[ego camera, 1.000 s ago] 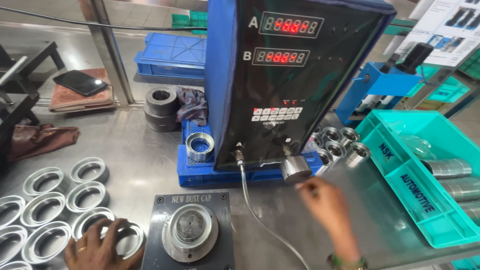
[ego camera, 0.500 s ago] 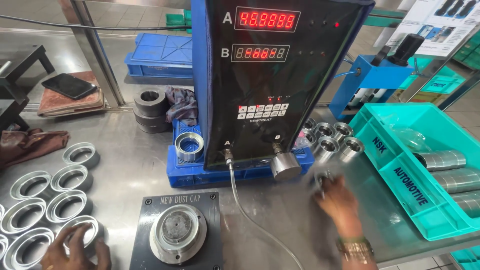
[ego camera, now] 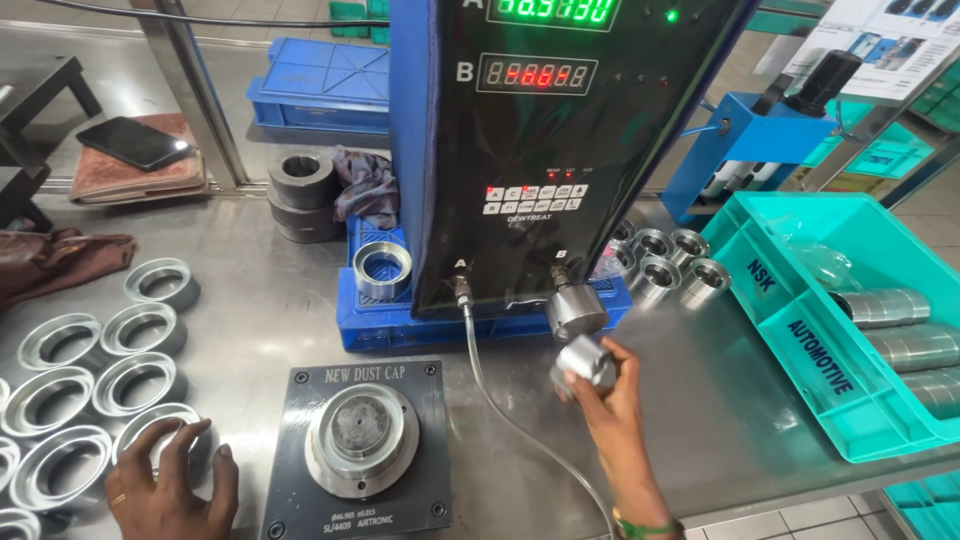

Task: Operating a digital measurement machine to check the dimensions of circular metal parts and sorting them.

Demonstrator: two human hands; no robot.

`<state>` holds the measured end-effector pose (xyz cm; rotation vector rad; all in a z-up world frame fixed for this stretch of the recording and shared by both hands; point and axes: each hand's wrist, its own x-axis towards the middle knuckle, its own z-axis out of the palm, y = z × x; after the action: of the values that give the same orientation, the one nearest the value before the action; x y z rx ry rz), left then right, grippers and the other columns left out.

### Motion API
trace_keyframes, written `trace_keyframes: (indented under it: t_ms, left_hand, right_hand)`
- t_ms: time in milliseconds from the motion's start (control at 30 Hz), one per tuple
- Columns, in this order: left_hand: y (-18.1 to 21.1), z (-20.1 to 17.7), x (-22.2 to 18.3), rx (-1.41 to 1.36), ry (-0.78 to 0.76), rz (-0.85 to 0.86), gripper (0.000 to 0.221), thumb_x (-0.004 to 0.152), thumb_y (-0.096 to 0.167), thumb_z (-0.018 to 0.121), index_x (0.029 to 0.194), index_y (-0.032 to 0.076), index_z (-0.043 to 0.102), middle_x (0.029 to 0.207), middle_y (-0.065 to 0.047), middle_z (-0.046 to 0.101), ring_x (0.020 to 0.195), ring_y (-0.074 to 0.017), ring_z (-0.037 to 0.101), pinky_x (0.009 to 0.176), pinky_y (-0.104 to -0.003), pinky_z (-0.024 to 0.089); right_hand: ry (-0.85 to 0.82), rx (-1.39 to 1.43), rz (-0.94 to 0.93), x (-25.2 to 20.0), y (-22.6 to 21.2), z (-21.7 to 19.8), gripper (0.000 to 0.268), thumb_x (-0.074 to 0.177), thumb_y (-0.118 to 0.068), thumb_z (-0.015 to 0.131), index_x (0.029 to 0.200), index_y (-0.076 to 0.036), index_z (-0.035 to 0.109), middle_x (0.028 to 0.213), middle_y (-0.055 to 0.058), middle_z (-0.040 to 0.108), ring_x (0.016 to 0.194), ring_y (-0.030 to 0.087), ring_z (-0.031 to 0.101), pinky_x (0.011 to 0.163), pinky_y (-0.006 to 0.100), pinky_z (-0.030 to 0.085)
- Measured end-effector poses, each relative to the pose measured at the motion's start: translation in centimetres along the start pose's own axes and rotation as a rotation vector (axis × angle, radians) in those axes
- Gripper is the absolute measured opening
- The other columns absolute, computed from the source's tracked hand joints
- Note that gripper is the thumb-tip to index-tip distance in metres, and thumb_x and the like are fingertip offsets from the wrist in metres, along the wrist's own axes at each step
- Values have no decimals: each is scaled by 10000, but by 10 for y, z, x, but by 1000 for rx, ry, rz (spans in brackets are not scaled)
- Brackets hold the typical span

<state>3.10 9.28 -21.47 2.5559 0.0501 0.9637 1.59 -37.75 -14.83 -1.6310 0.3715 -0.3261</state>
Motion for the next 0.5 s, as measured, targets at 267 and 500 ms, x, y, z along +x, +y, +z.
trace_keyframes:
  t_ms: [267,500]
  left_hand:
    - [5,-5,7,-93,7,-17,335,845,217,742,1174,163,717,1417,-102,534,1339,-295,481,1120,-408,401]
    - [12,-7,8,-77,-11,-10,318,860,202,747,1175,167,719,1417,-86,552,1346,-261,507,1151,-419,391]
  right_hand:
    - [203,182,-363,4,-47,43,651,897,-106,737,1380,-26,307,1296,175,481,940,216,672,802,348,598]
    - [146,473,53,11,-73,37,661,908,-338,580,1421,-158,203,1158,239,590,804,283,697,735,380,606]
